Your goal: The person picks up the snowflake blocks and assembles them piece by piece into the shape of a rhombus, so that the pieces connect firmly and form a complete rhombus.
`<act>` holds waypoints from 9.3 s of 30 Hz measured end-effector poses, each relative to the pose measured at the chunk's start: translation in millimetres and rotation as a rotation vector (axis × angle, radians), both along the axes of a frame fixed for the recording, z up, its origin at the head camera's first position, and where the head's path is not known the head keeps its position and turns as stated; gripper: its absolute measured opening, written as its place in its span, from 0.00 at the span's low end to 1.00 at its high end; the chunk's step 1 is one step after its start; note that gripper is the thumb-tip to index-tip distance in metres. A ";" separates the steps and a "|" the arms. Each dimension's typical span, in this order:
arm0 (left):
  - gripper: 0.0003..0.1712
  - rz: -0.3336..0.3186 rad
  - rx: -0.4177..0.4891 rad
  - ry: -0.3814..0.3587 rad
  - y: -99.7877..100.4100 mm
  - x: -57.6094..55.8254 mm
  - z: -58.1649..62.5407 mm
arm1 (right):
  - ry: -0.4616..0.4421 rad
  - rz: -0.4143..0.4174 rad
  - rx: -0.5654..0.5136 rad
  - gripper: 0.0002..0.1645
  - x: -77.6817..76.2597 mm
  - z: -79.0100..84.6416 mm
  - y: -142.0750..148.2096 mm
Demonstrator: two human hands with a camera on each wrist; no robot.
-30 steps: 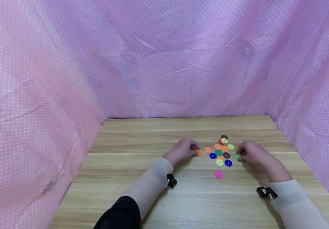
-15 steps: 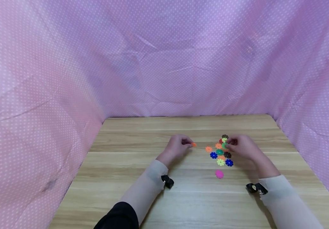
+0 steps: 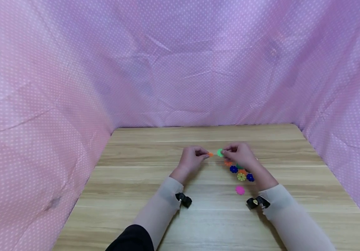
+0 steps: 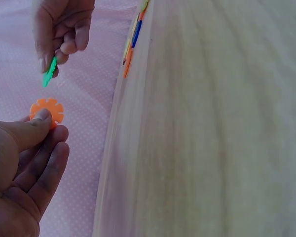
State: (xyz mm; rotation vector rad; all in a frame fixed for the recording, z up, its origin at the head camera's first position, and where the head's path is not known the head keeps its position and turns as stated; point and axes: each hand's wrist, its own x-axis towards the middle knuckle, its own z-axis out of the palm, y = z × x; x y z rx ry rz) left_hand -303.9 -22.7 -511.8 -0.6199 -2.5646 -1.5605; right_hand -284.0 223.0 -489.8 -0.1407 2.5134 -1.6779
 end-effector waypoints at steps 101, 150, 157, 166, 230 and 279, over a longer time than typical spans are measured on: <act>0.03 -0.047 -0.070 0.018 -6.1 -1.4 -1.0 | 0.134 0.032 0.259 0.04 3.0 -2.7 -4.8; 0.04 -0.037 -0.033 0.004 -3.5 5.7 -4.6 | 0.132 0.179 0.538 0.16 6.1 1.6 12.8; 0.03 -0.037 -0.023 -0.028 -4.5 7.6 -2.2 | 0.066 0.197 0.605 0.17 6.4 0.4 20.8; 0.04 -0.026 -0.014 -0.032 -4.2 7.4 -1.4 | 0.020 0.232 0.665 0.17 7.4 0.9 22.0; 0.05 -0.012 0.024 -0.032 -1.2 3.2 -2.7 | -0.073 0.025 -0.108 0.17 -3.3 2.8 20.7; 0.07 -0.252 0.220 -0.239 5.2 7.4 -4.5 | -0.111 0.205 -0.196 0.12 3.7 -4.9 -2.4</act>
